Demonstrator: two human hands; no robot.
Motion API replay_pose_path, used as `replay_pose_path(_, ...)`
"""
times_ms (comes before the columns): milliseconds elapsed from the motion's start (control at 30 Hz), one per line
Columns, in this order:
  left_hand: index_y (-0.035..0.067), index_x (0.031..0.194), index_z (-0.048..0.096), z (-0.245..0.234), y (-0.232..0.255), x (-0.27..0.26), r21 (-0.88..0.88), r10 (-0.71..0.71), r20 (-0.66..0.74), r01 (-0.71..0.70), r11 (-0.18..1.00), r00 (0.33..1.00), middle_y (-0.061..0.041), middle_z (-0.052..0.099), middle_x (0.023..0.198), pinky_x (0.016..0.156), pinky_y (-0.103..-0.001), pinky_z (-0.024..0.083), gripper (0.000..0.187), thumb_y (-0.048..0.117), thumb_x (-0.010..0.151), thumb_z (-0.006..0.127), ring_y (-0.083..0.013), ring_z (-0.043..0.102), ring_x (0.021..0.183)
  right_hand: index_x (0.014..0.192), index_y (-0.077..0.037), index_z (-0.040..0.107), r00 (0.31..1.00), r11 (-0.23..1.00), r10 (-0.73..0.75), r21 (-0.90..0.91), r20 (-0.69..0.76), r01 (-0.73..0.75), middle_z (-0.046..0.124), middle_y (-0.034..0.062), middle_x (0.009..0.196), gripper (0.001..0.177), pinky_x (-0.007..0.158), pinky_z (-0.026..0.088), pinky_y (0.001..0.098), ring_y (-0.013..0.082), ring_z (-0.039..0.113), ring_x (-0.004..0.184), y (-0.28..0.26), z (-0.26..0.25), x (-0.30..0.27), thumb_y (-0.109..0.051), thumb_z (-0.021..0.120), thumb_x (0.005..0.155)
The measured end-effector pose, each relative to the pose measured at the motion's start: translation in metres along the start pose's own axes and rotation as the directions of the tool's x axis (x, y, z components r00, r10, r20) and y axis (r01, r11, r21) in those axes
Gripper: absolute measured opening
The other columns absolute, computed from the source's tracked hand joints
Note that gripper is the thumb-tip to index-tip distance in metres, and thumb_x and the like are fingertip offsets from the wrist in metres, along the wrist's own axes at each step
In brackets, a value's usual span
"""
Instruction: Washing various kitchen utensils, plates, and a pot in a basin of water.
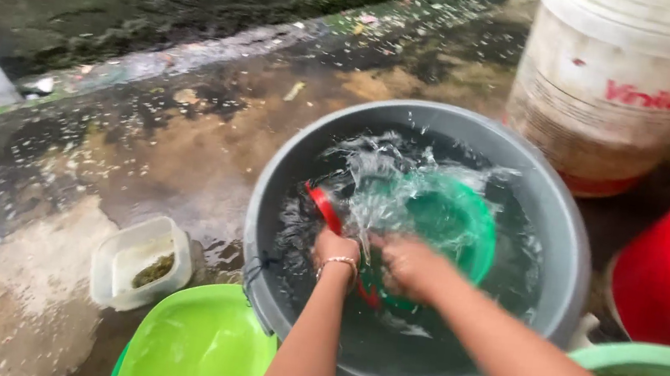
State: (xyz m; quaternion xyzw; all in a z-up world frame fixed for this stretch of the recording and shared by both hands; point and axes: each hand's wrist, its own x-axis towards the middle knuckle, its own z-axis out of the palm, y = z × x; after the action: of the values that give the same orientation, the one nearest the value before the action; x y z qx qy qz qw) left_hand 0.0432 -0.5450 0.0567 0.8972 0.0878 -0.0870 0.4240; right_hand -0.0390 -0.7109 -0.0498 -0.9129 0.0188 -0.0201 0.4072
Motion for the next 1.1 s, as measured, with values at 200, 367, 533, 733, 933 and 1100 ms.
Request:
replay_pose_path(200, -0.002, 0.095, 0.073, 0.053, -0.040, 0.044, -0.500, 0.086, 0.316, 0.089, 0.861, 0.945, -0.012, 0.075, 0.085, 0.077, -0.047, 0.053, 0.025, 0.012, 0.075, 0.082, -0.0312, 0.072, 0.077, 0.133, -0.033, 0.067, 0.908, 0.613, 0.399, -0.700, -0.127, -0.367, 0.044, 0.0218, 0.153, 0.044, 0.113, 0.021, 0.0684, 0.0518, 0.031, 0.143, -0.172, -0.083, -0.022, -0.039, 0.054, 0.091)
replay_pose_path(367, 0.001, 0.100, 0.075, 0.053, -0.049, 0.045, -0.304, 0.043, 0.077, -0.017, 0.952, 0.996, -0.018, 0.079, 0.092, 0.079, -0.043, 0.057, 0.028, 0.003, 0.075, 0.063, -0.0319, 0.076, 0.086, 0.129, -0.012, 0.067, 0.996, 0.844, 0.089, -0.532, 0.016, -0.066, 0.064, 0.0197, 0.134, 0.048, 0.118, 0.026, 0.0628, 0.0382, 0.055, 0.130, -0.114, -0.072, -0.003, -0.029, 0.051, 0.087)
replay_pose_path(533, 0.006, 0.103, 0.075, 0.012, -0.006, 0.017, -0.224, -0.008, 0.005, 0.009, 0.975, 1.000, -0.019, 0.076, 0.102, 0.085, -0.045, 0.054, 0.038, 0.021, 0.069, 0.085, -0.0373, 0.072, 0.097, 0.123, -0.017, 0.073, 0.824, 0.548, 0.484, -0.836, 0.294, -0.024, 0.070, 0.0142, 0.131, 0.040, 0.111, 0.047, 0.0516, 0.0322, 0.063, 0.125, -0.141, -0.055, -0.021, -0.033, 0.049, 0.096)
replay_pose_path(733, 0.013, 0.103, 0.078, -0.036, 0.026, -0.024, 0.120, 0.044, 0.036, -0.048, 0.992, 0.998, -0.021, 0.075, 0.104, 0.088, -0.050, 0.056, 0.034, 0.037, 0.081, 0.073, -0.0396, 0.072, 0.099, 0.121, -0.013, 0.059, 0.879, 0.427, -0.471, -0.853, 0.073, 0.300, 0.068, 0.0218, 0.120, 0.054, 0.088, 0.055, 0.0504, 0.0391, 0.070, 0.102, -0.127, -0.084, -0.043, -0.022, 0.067, 0.069)
replay_pose_path(933, 0.004, 0.099, 0.077, -0.011, 0.014, -0.003, -0.096, 0.189, -0.049, -0.193, 0.977, 0.981, -0.024, 0.074, 0.100, 0.089, -0.049, 0.054, 0.046, 0.046, 0.081, 0.078, -0.0431, 0.071, 0.098, 0.096, -0.015, 0.069, 0.962, 0.775, -0.203, -0.630, -0.184, 0.042, 0.073, 0.0070, 0.093, 0.011, 0.071, 0.058, 0.0436, 0.0305, 0.072, 0.086, -0.163, -0.110, -0.037, -0.017, 0.070, 0.085)
replay_pose_path(1100, 0.004, 0.100, 0.075, -0.046, 0.034, -0.034, -0.257, 0.180, 0.005, -0.173, 0.951, 0.984, -0.020, 0.077, 0.098, 0.083, -0.047, 0.056, 0.042, 0.040, 0.080, 0.077, -0.0382, 0.073, 0.091, 0.088, 0.001, 0.065, 0.700, 0.764, 0.290, -0.283, -0.652, -0.580, 0.066, 0.0210, 0.089, 0.054, 0.073, 0.054, 0.0401, 0.0395, 0.062, 0.082, -0.242, -0.134, -0.025, -0.051, 0.076, 0.094)
